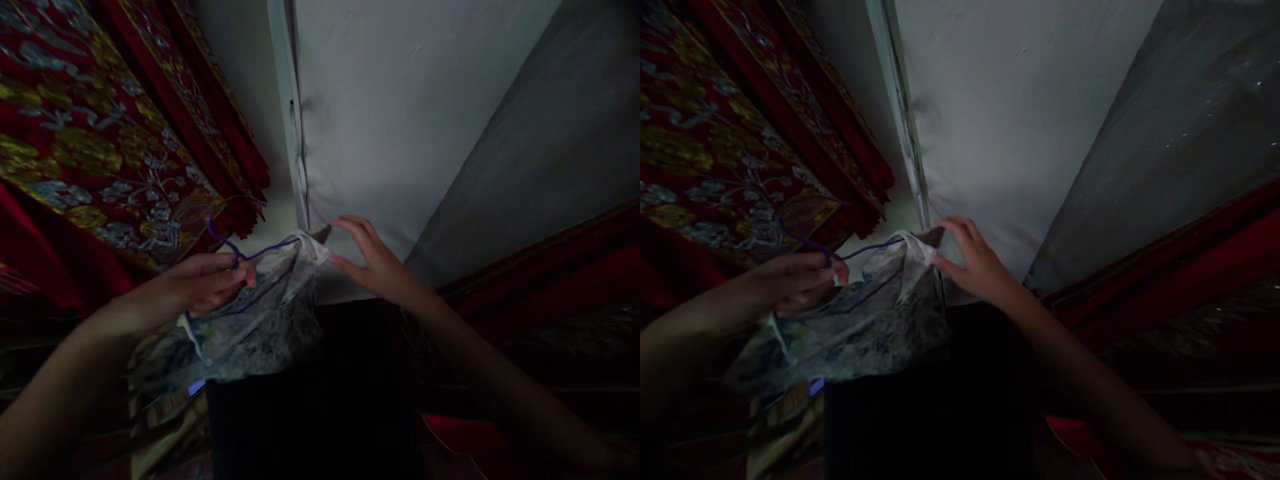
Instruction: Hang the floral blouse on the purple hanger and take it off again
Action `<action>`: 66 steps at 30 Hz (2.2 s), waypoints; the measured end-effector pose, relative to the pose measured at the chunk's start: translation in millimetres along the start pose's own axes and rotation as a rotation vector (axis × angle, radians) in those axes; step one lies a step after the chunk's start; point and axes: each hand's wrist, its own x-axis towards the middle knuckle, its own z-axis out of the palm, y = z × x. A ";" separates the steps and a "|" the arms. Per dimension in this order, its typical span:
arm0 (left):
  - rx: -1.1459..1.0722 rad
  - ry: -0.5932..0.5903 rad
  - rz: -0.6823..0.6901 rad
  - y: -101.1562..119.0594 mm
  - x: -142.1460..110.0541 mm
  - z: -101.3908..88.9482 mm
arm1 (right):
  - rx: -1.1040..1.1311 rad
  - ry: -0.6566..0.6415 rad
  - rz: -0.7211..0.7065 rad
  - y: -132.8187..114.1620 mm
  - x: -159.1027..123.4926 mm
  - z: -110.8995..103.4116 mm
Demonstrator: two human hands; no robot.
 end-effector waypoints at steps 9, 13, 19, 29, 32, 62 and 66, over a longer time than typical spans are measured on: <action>0.572 0.826 0.740 15.1 43.9 -40.6 | 0.804 0.001 0.415 31.8 46.2 -6.2; 0.843 1.121 1.147 3.3 57.8 -28.2 | 0.841 0.362 0.365 31.4 95.1 -28.6; 0.883 0.796 0.932 -33.6 88.0 14.1 | 0.770 0.592 0.302 37.1 99.9 -47.1; 0.878 0.320 0.407 -116.4 117.4 72.2 | 0.590 0.882 0.330 71.5 30.2 -21.6; 0.626 0.438 0.443 -137.0 109.5 91.6 | 0.325 1.136 0.308 69.7 2.2 5.8; -0.608 0.294 0.566 -24.1 113.6 118.0 | 0.359 0.450 0.465 33.5 -74.0 154.7; -0.576 0.349 0.623 19.6 126.4 87.1 | 0.293 0.431 0.474 57.4 -93.3 167.4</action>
